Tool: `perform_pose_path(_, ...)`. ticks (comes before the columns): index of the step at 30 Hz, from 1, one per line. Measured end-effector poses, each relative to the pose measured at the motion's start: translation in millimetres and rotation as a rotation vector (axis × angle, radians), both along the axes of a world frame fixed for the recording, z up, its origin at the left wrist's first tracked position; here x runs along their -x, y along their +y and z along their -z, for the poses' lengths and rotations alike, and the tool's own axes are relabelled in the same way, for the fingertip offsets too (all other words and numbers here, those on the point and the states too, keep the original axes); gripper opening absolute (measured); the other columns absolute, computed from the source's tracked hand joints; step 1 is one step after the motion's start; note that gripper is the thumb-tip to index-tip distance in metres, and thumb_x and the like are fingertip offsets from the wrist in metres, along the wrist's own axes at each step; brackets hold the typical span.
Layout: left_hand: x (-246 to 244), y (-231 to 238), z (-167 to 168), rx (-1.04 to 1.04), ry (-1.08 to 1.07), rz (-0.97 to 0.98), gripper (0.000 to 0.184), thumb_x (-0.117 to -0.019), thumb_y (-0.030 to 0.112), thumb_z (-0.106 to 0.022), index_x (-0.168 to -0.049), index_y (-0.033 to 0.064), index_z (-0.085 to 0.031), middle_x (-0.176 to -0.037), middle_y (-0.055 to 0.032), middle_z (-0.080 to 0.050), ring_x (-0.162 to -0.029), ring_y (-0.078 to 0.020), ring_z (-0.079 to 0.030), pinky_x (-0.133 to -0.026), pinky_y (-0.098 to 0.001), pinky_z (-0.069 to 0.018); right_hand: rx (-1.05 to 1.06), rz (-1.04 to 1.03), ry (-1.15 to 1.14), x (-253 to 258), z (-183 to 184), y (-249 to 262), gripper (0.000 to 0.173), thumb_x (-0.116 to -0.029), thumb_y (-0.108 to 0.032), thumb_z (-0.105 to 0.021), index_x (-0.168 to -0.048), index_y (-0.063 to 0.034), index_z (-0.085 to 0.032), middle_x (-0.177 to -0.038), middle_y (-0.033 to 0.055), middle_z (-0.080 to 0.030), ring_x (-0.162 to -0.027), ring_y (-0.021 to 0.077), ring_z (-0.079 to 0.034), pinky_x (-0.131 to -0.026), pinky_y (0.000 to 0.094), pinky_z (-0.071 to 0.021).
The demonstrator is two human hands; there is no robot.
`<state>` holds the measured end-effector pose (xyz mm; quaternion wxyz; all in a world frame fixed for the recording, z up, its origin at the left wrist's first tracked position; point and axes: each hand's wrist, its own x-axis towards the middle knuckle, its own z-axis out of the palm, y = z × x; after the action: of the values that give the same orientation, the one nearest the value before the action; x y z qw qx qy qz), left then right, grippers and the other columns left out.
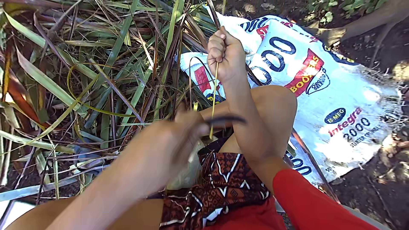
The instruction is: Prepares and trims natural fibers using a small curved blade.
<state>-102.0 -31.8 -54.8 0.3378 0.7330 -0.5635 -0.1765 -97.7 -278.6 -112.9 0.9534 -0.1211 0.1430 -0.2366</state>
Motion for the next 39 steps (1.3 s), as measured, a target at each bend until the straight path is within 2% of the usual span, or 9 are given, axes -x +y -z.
perform_pose_path(6,-5,-20,17,-0.087,-0.150,-0.129,0.024,-0.1068,0.027,-0.043,-0.092,0.0122,-0.055,-0.053,0.0071,-0.038,-0.042,-0.0067,-0.040,-0.039,-0.0252,-0.0350,-0.175,-0.403,-0.221,10,-22,44,0.048,-0.1128,-0.027,-0.023,-0.075,-0.0109,-0.047,-0.050,-0.0052,-0.046,-0.037,-0.0009,-0.042,-0.038,0.0098,-0.0373)
perform_pose_path(13,56,11,8,-0.496,0.025,0.446,0.025,-0.1047,0.023,-0.055,-0.098,0.0028,-0.068,-0.060,-0.0144,-0.058,-0.054,-0.0360,-0.064,-0.046,-0.0498,-0.0495,-0.240,0.051,-0.096,17,-25,4,0.044,-0.1123,-0.025,-0.023,-0.077,-0.0115,-0.046,-0.057,-0.0066,-0.042,-0.042,-0.0050,-0.035,-0.042,0.0056,-0.0298)
perform_pose_path(16,26,23,5,-0.267,0.085,0.359,0.029,-0.1064,0.030,-0.047,-0.093,0.0093,-0.064,-0.055,-0.0043,-0.049,-0.044,-0.0216,-0.053,-0.038,-0.0376,-0.0420,0.181,-0.094,-0.083,12,1,-10,0.052,-0.1136,-0.030,-0.018,-0.075,-0.0147,-0.048,-0.049,-0.0099,-0.044,-0.036,-0.0035,-0.038,-0.037,0.0099,-0.0339)
perform_pose_path(19,-27,32,0,-0.034,0.187,0.057,0.030,-0.1100,0.041,-0.040,-0.099,0.0205,-0.059,-0.065,0.0099,-0.048,-0.052,0.0042,-0.045,-0.046,-0.0139,-0.0383,0.504,-0.268,0.112,14,-11,28,0.039,-0.1138,-0.032,-0.017,-0.094,-0.0177,-0.048,-0.048,-0.0145,-0.035,-0.037,-0.0052,-0.028,-0.037,0.0108,-0.0259)
perform_pose_path(23,-66,37,-9,0.066,0.216,-0.221,0.030,-0.1078,0.045,-0.043,-0.100,0.0245,-0.063,-0.063,0.0117,-0.052,-0.046,0.0002,-0.049,-0.041,-0.0149,-0.0429,0.571,-0.558,-0.072,23,-19,67,0.029,-0.1127,-0.024,-0.019,-0.097,-0.0186,-0.043,-0.055,-0.0125,-0.036,-0.039,-0.0045,-0.029,-0.037,0.0104,-0.0271)
perform_pose_path(27,-61,29,-17,0.030,0.301,-0.310,0.047,-0.1084,0.048,-0.032,-0.116,0.0185,-0.068,-0.062,0.0097,-0.046,-0.043,-0.0013,-0.037,-0.039,-0.0146,-0.0297,0.572,-0.739,-0.223,38,-16,85,0.027,-0.1110,-0.030,-0.029,-0.096,-0.0167,-0.048,-0.058,-0.0069,-0.039,-0.036,-0.0035,-0.029,-0.033,0.0103,-0.0289)
perform_pose_path(30,-48,20,-15,0.021,0.247,-0.327,0.051,-0.0992,0.049,-0.057,-0.136,0.0138,-0.055,-0.071,0.0117,-0.056,-0.054,0.0025,-0.049,-0.047,-0.0137,-0.0414,0.578,-0.859,-0.305,43,-14,91,0.027,-0.1092,-0.032,-0.035,-0.093,-0.0183,-0.051,-0.056,-0.0098,-0.040,-0.039,-0.0053,-0.033,-0.037,0.0097,-0.0293)
perform_pose_path(33,-39,13,-9,0.170,0.277,-0.322,0.033,-0.0915,0.029,-0.074,-0.119,0.0124,-0.069,-0.072,0.0099,-0.062,-0.054,0.0016,-0.053,-0.045,-0.0133,-0.0436,0.755,-0.896,-0.337,47,-15,93,0.027,-0.1101,-0.031,-0.033,-0.092,-0.0174,-0.050,-0.058,-0.0117,-0.038,-0.044,-0.0067,-0.033,-0.042,0.0093,-0.0288)
perform_pose_path(39,-70,28,-29,0.342,0.192,-0.563,0.023,-0.1043,0.025,-0.055,-0.084,0.0208,-0.065,-0.061,0.0196,-0.053,-0.050,0.0088,-0.047,-0.048,-0.0103,-0.0397,1.525,-0.647,0.003,72,-23,96,0.033,-0.1106,-0.021,-0.033,-0.106,-0.0025,-0.059,-0.070,-0.0072,-0.046,-0.057,-0.0053,-0.043,-0.054,0.0104,-0.0375)
